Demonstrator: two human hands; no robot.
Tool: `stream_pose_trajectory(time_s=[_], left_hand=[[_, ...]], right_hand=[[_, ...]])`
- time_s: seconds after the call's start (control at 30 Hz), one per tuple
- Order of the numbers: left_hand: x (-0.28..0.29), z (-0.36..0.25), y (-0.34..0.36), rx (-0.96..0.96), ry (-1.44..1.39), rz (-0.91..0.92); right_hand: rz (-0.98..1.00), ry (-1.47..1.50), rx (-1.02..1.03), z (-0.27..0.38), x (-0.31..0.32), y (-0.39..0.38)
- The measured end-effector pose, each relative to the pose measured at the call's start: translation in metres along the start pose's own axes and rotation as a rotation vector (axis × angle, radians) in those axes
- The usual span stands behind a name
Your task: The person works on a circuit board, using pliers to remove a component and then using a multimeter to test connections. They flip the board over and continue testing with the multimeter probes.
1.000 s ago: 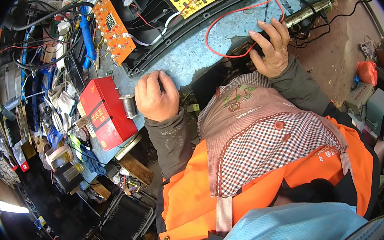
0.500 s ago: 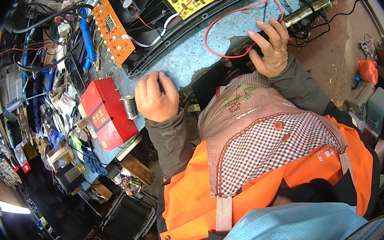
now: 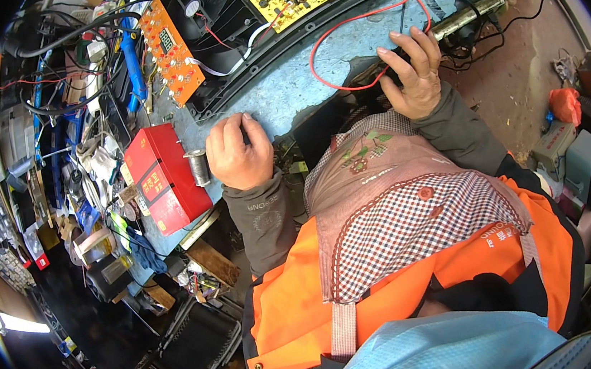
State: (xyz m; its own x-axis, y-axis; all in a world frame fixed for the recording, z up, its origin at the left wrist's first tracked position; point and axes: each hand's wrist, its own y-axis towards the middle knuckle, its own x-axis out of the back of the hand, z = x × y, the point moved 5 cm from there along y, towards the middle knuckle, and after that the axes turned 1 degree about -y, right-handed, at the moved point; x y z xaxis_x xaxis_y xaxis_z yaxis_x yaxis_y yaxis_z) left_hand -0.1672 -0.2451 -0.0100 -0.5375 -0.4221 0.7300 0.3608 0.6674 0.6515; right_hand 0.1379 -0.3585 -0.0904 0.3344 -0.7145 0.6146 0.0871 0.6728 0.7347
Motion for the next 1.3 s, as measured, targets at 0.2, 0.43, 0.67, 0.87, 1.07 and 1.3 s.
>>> stream_pose_trajectory(time_s=[0.2,0.43,0.67,0.87,1.07,1.3], left_hand=[[0.000,0.002,-0.001,-0.009,0.000,-0.010],[0.000,0.001,-0.001,-0.004,0.006,-0.002],[-0.001,0.004,-0.002,-0.021,-0.008,-0.017],[0.001,0.001,-0.001,-0.005,-0.010,-0.009],[0.001,0.002,-0.001,0.004,-0.021,-0.014],[0.000,0.004,-0.002,-0.005,-0.023,-0.021]], right_hand=[[-0.181,0.279,-0.166,-0.017,0.040,0.000],[-0.591,0.402,-0.884,-0.109,0.049,-0.076],[-0.458,0.753,-1.122,-0.136,0.029,-0.087],[-0.469,0.847,-1.199,-0.133,0.022,-0.072],[-0.485,0.893,-1.164,-0.151,0.012,-0.081],[-0.566,0.677,-1.219,-0.146,0.011,-0.079]])
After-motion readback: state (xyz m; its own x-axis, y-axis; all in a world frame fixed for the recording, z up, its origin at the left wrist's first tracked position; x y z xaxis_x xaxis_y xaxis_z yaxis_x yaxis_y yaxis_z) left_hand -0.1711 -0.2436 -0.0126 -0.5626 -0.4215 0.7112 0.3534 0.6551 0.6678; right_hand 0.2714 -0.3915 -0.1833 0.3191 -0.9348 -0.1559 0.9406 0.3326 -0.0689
